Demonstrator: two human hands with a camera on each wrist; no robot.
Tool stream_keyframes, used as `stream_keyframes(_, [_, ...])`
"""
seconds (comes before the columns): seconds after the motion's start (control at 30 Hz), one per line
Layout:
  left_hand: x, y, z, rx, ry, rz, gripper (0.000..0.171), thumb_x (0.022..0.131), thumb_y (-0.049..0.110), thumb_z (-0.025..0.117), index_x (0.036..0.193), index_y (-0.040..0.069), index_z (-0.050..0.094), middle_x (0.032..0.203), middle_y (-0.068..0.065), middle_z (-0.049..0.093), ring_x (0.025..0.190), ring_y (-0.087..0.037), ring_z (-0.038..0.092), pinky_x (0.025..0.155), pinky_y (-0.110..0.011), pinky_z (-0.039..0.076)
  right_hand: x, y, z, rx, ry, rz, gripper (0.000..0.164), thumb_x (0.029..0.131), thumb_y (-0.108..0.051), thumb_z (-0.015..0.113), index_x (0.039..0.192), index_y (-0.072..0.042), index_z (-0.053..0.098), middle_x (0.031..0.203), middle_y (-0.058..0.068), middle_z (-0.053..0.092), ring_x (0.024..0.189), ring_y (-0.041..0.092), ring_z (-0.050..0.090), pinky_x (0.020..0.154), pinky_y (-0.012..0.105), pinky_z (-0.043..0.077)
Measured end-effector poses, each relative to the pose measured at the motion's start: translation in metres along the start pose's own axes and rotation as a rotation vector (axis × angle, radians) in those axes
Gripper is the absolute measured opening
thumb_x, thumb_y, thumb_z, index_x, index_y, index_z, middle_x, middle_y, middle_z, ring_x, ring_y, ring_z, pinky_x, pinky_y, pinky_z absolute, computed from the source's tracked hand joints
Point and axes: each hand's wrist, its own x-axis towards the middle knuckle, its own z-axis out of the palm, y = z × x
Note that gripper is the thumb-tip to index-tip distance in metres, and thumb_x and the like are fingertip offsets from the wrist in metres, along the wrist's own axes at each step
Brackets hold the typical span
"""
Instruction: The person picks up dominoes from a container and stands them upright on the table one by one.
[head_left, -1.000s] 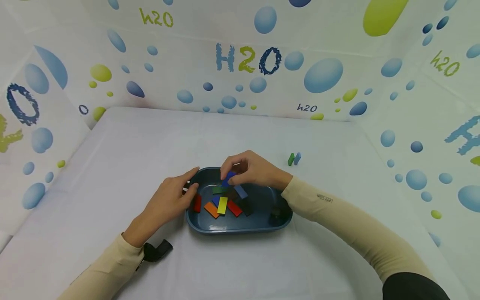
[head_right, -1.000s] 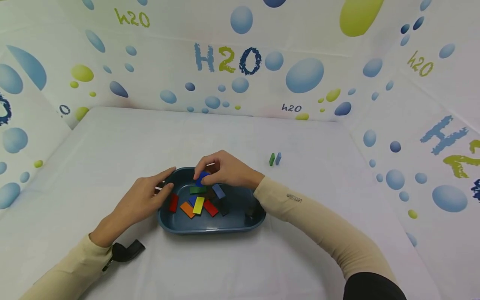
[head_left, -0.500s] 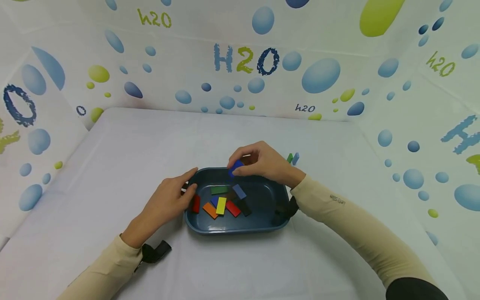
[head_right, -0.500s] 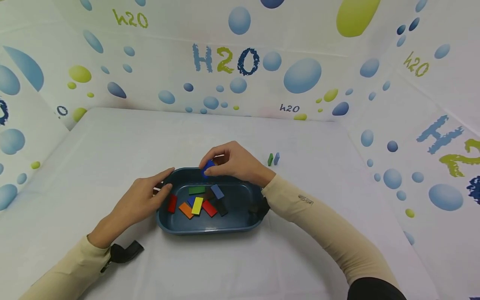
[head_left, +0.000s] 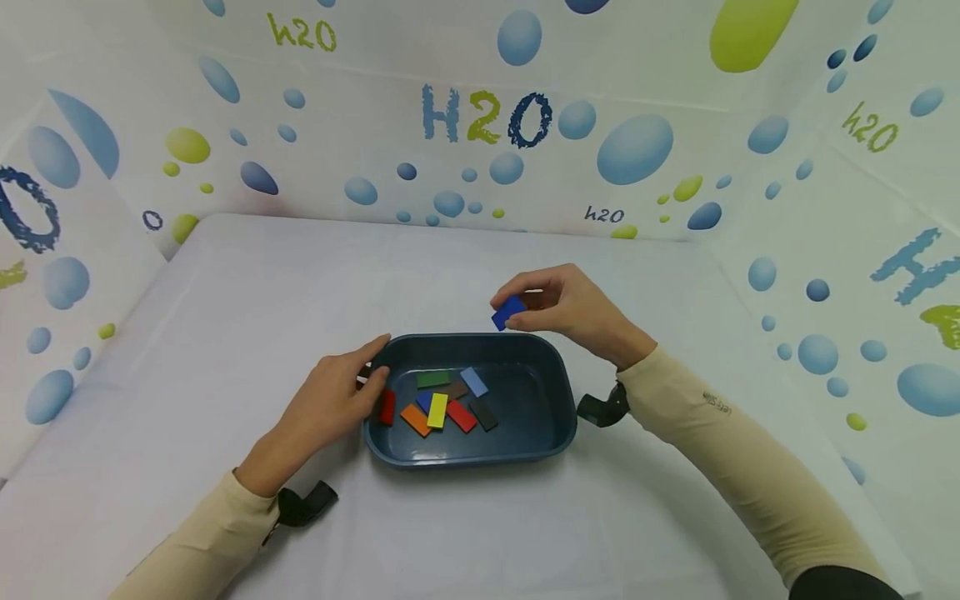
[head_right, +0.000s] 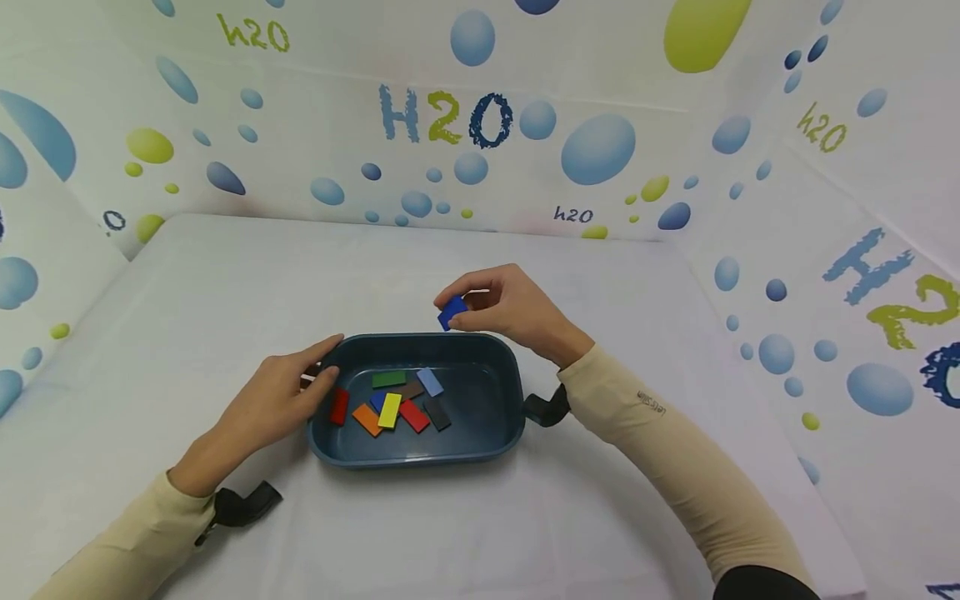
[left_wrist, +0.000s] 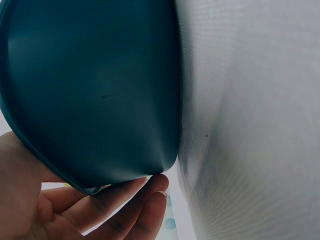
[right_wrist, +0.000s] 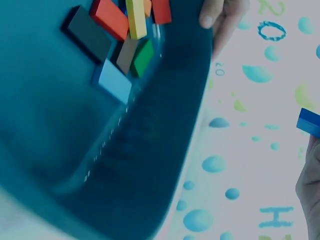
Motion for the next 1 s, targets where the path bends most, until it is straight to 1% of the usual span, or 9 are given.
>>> stream_keyframes(0.2, [-0.001,0.002,0.001,-0.002,0.004,-0.005,0.049,0.105,0.010,0.059,0.149,-0.008,0.050,0.129,-0.029,0.065,0.102,-0.040,0.072,0.079,-0.050,0.061,-0.013,-0.001,-0.017,-0.053,0.061,0.017,0.024,0.094,-0.001,0.076,0.118,-0.001,0.077,0.120,0.019,0.068,0.101,0.040,0.068,0.091,0.040,0.058])
stream_keyframes(0.33, [-0.002,0.004,0.002,-0.005,0.007,-0.009,0.049,0.104,0.010,0.058,0.149,-0.008,0.050,0.129,-0.029,0.065,0.103,-0.040,0.071,0.079,-0.051,0.061,-0.019,0.002,-0.029,-0.089,0.099,0.019,0.025,0.095,-0.002,0.076,0.120,-0.001,0.076,0.120,0.019,0.069,0.101,0.035,0.071,0.091,0.037,0.058])
stream_keyframes(0.43, [-0.003,0.005,0.003,-0.003,0.008,-0.011,0.049,0.104,0.010,0.058,0.149,-0.008,0.050,0.128,-0.029,0.066,0.102,-0.040,0.071,0.079,-0.050,0.061,-0.024,0.007,-0.038,-0.102,0.124,0.020,0.028,0.095,-0.003,0.075,0.123,0.001,0.075,0.121,0.021,0.068,0.101,0.033,0.071,0.090,0.036,0.058])
stream_keyframes(0.57, [-0.003,0.005,0.004,-0.003,0.012,-0.010,0.049,0.104,0.010,0.058,0.149,-0.008,0.050,0.126,-0.029,0.067,0.102,-0.040,0.072,0.078,-0.049,0.061,-0.030,0.014,-0.046,-0.108,0.172,0.039,0.030,0.096,-0.003,0.074,0.125,0.001,0.074,0.119,0.020,0.070,0.102,0.031,0.072,0.088,0.034,0.058])
stream_keyframes(0.67, [-0.004,0.005,0.004,0.000,0.016,-0.007,0.049,0.104,0.010,0.058,0.149,-0.008,0.050,0.126,-0.029,0.067,0.102,-0.040,0.072,0.078,-0.049,0.061,-0.035,0.019,-0.052,-0.127,0.226,0.064,0.030,0.095,-0.004,0.076,0.125,-0.002,0.075,0.116,0.017,0.072,0.102,0.029,0.071,0.088,0.034,0.058])
stream_keyframes(0.77, [-0.004,0.004,0.005,0.001,0.018,-0.006,0.049,0.104,0.010,0.059,0.149,-0.008,0.050,0.126,-0.028,0.067,0.102,-0.039,0.072,0.079,-0.050,0.061,-0.039,0.026,-0.057,-0.156,0.273,0.078,0.027,0.094,-0.005,0.077,0.121,-0.002,0.075,0.115,0.018,0.072,0.100,0.029,0.071,0.088,0.033,0.058])
stream_keyframes(0.9, [-0.004,0.005,0.006,0.003,0.017,-0.008,0.049,0.104,0.010,0.059,0.149,-0.008,0.050,0.127,-0.029,0.066,0.101,-0.039,0.072,0.079,-0.050,0.061,-0.044,0.034,-0.065,-0.199,0.314,0.092,0.021,0.095,-0.007,0.076,0.115,-0.001,0.073,0.112,0.018,0.070,0.098,0.035,0.069,0.087,0.032,0.057])
stream_keyframes(1.0, [-0.005,0.005,0.006,0.003,0.019,-0.010,0.049,0.104,0.010,0.059,0.149,-0.008,0.050,0.126,-0.028,0.067,0.101,-0.039,0.072,0.078,-0.049,0.061,-0.047,0.041,-0.071,-0.218,0.343,0.110,0.019,0.095,-0.007,0.076,0.113,-0.001,0.073,0.109,0.015,0.070,0.096,0.039,0.067,0.085,0.031,0.056])
